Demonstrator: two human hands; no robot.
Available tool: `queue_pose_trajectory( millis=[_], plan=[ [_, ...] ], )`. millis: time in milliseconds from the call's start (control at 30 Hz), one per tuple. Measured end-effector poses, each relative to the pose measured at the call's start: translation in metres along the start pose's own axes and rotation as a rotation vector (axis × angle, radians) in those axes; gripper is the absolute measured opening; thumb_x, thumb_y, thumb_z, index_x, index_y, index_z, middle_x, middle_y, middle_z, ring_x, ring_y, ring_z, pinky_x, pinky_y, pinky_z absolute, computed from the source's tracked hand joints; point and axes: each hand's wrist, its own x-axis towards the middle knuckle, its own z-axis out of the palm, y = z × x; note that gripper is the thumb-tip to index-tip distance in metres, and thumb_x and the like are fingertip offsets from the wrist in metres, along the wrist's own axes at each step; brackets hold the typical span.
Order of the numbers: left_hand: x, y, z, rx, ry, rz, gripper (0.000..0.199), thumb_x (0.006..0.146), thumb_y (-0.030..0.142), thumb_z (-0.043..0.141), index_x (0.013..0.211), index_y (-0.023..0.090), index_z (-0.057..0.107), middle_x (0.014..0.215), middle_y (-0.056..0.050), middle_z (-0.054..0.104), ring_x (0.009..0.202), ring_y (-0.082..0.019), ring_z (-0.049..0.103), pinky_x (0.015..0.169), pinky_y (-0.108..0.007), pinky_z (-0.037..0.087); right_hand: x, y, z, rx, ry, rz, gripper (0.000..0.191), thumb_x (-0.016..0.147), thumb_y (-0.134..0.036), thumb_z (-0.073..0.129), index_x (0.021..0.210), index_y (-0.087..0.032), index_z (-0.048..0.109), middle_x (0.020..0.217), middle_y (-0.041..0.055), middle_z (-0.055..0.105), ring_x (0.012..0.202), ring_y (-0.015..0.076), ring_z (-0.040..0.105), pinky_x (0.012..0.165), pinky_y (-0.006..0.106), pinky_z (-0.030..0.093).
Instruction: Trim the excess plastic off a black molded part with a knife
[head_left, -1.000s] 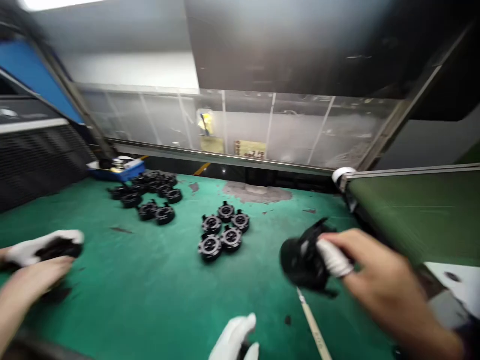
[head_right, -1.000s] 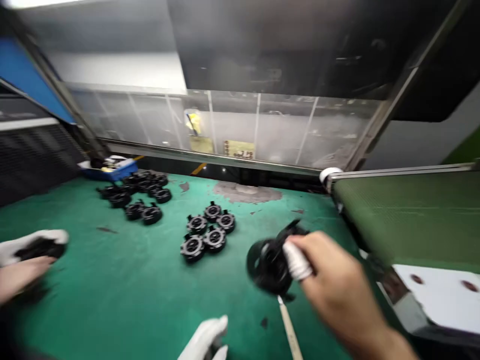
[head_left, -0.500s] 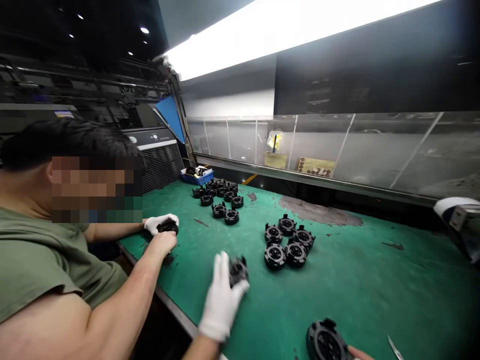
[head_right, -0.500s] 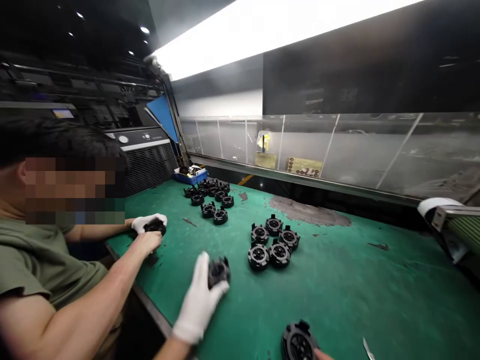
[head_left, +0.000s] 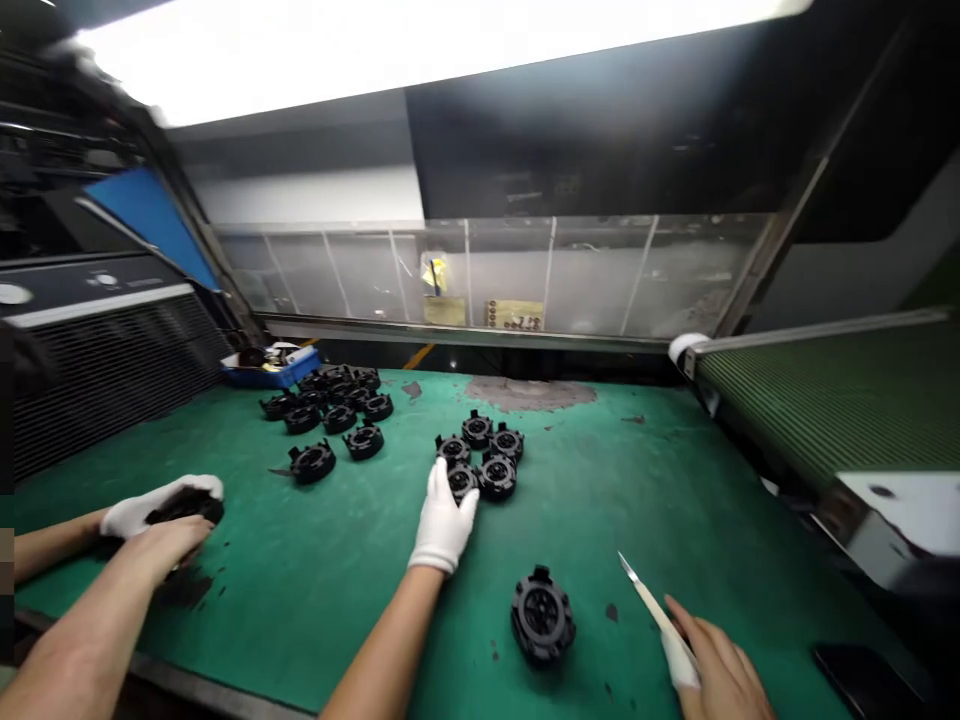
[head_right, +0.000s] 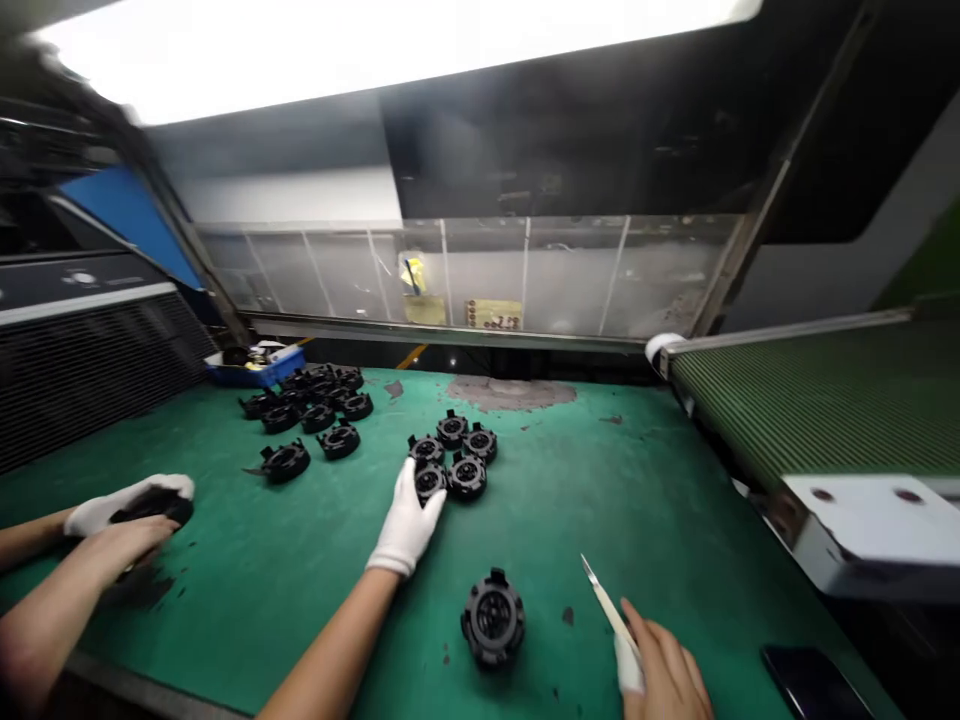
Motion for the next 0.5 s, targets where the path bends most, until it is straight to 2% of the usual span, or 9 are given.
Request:
queue_pose_trajectory(
  millis=[100, 200, 233, 267, 300, 333, 367, 433, 500],
  plan=[
    [0.010, 0.010, -0.002, 0.003, -0.042, -0.012, 0.092, 0.087, 0.042, 0.063, 0.156, 0.008, 0.014, 0.163, -0.025, 0.015, 0.151, -0.041, 0.020, 0.123, -0.057, 0.025, 0.002, -0.016, -0.012, -0.008, -0.020, -0.021, 0.046, 0.090, -0.022, 0.038, 0.130, -0.021, 0.060, 0.108, 0.0131, 0.068, 0.095, 0.0310, 0.066, 0.073, 0.042, 0.057],
    [-0.012, 0.025, -0.017, -0.017, -0.059, 0.028, 0.098, 0.087, 0.046, 0.064, 0.157, 0.010, 0.006, 0.166, -0.021, 0.003, 0.155, -0.035, 0.001, 0.127, -0.054, 0.011, 0.002, -0.019, -0.025, 0.007, -0.069, -0.008, 0.041, 0.090, -0.017, 0.036, 0.123, -0.023, 0.060, 0.110, 0.0103, 0.064, 0.098, 0.0287, 0.063, 0.083, 0.045, 0.053],
    [-0.027, 0.031, -0.023, -0.036, -0.075, 0.054, 0.093, 0.091, 0.047, 0.059, 0.158, 0.014, 0.005, 0.167, -0.017, 0.003, 0.156, -0.031, 0.003, 0.128, -0.051, 0.012, 0.001, -0.018, -0.029, 0.018, -0.082, 0.000, 0.038, 0.091, -0.017, 0.036, 0.121, -0.024, 0.059, 0.111, 0.0102, 0.062, 0.099, 0.0282, 0.062, 0.084, 0.045, 0.052],
    [-0.044, 0.037, -0.029, -0.062, -0.116, 0.081, 0.084, 0.094, 0.048, 0.053, 0.158, 0.019, 0.007, 0.167, -0.013, 0.009, 0.155, -0.027, 0.011, 0.127, -0.048, 0.020, 0.000, -0.017, -0.033, 0.030, -0.091, 0.010, 0.035, 0.093, -0.019, 0.036, 0.120, -0.023, 0.058, 0.114, 0.0106, 0.061, 0.101, 0.0279, 0.061, 0.085, 0.044, 0.052],
    [-0.062, 0.044, -0.033, -0.092, -0.196, 0.113, 0.075, 0.096, 0.048, 0.051, 0.157, 0.024, 0.015, 0.165, -0.010, 0.021, 0.153, -0.025, 0.024, 0.124, -0.044, 0.029, -0.002, -0.016, -0.039, 0.041, -0.097, 0.023, 0.032, 0.095, -0.021, 0.036, 0.120, -0.023, 0.055, 0.117, 0.0112, 0.059, 0.104, 0.0275, 0.061, 0.085, 0.042, 0.052],
    [-0.079, 0.051, -0.034, -0.129, -0.304, 0.154, 0.076, 0.093, 0.050, 0.056, 0.156, 0.027, 0.020, 0.163, -0.008, 0.028, 0.150, -0.025, 0.031, 0.122, -0.042, 0.035, -0.004, -0.017, -0.045, 0.050, -0.103, 0.036, 0.030, 0.097, -0.024, 0.036, 0.121, -0.023, 0.053, 0.120, 0.0116, 0.058, 0.106, 0.0269, 0.061, 0.085, 0.041, 0.052],
    [-0.094, 0.057, -0.034, -0.156, -0.423, 0.201, 0.087, 0.087, 0.051, 0.065, 0.156, 0.027, 0.019, 0.163, -0.009, 0.029, 0.150, -0.027, 0.032, 0.122, -0.045, 0.035, -0.005, -0.018, -0.052, 0.060, -0.117, 0.044, 0.029, 0.098, -0.025, 0.036, 0.123, -0.023, 0.051, 0.123, 0.0114, 0.057, 0.108, 0.0260, 0.060, 0.085, 0.039, 0.052],
    [-0.114, 0.069, -0.028, -0.115, -0.580, 0.240, 0.108, 0.074, 0.047, 0.081, 0.157, 0.028, 0.015, 0.164, -0.010, 0.026, 0.150, -0.031, 0.029, 0.123, -0.050, 0.031, -0.008, -0.026, -0.068, 0.100, -0.182, 0.030, 0.033, 0.098, -0.022, 0.036, 0.129, -0.025, 0.048, 0.126, 0.0092, 0.057, 0.112, 0.0233, 0.059, 0.090, 0.036, 0.051],
    [-0.123, 0.077, -0.019, -0.052, -0.646, 0.259, 0.111, 0.070, 0.041, 0.085, 0.157, 0.028, 0.017, 0.162, -0.010, 0.031, 0.148, -0.031, 0.034, 0.123, -0.050, 0.031, -0.011, -0.039, -0.085, 0.161, -0.314, -0.031, 0.044, 0.099, -0.020, 0.037, 0.141, -0.031, 0.044, 0.127, 0.0058, 0.058, 0.113, 0.0208, 0.059, 0.093, 0.034, 0.049]
  ],
)
